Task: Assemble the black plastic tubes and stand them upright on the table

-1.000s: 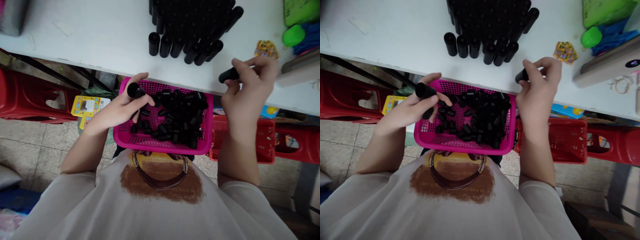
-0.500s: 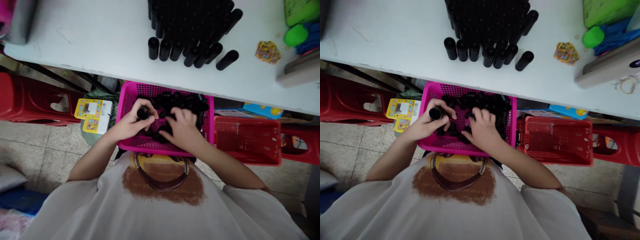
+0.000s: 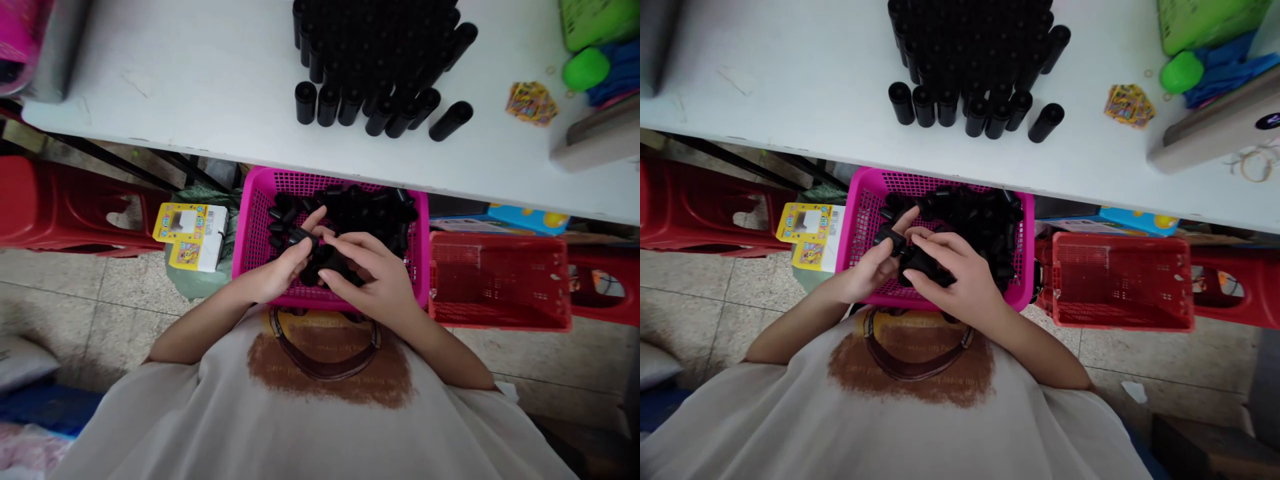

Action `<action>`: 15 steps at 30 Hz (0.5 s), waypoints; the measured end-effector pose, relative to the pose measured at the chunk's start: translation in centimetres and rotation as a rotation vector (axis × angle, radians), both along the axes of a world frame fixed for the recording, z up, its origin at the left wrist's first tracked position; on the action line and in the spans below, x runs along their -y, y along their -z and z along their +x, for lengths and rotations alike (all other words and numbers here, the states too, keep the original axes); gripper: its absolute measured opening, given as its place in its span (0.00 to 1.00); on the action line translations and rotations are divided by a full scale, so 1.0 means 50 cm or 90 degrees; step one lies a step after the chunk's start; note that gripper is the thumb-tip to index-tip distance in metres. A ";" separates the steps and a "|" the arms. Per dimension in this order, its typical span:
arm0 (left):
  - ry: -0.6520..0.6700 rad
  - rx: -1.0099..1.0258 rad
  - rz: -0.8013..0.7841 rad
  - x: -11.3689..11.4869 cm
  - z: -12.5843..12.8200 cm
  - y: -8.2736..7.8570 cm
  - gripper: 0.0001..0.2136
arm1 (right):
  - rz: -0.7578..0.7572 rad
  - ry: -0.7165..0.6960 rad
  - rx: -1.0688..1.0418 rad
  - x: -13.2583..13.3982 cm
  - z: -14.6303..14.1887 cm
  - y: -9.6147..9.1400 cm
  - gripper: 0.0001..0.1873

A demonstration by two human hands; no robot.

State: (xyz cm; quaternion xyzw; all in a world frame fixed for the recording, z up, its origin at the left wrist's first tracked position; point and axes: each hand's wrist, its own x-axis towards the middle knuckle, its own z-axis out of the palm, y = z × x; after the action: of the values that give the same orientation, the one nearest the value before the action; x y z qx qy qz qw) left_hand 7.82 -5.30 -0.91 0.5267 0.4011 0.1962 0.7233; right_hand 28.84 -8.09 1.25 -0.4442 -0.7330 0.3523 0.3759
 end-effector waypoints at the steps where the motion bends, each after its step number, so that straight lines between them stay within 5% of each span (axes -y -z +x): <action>1: -0.005 0.014 -0.011 0.002 0.002 0.001 0.42 | -0.002 -0.003 -0.005 0.001 -0.002 0.004 0.22; 4: -0.022 0.055 -0.035 0.004 0.003 0.000 0.43 | -0.027 -0.012 -0.011 0.000 -0.003 0.015 0.22; 8: 0.084 -0.006 0.045 0.001 -0.001 -0.020 0.39 | -0.055 -0.046 -0.049 0.002 -0.004 0.019 0.27; 12: 0.122 -0.064 0.095 -0.006 -0.020 -0.034 0.36 | 0.039 -0.075 0.003 -0.007 0.003 0.014 0.25; 15: 0.037 -0.061 0.129 -0.016 -0.053 -0.020 0.33 | 0.124 0.081 0.017 -0.047 0.046 0.020 0.16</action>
State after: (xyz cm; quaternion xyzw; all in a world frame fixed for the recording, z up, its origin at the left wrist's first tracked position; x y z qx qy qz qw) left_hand 5.18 -4.47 0.09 0.6173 0.3978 0.1890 0.6519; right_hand 31.13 -5.75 0.24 -0.4559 -0.7389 0.2489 0.4291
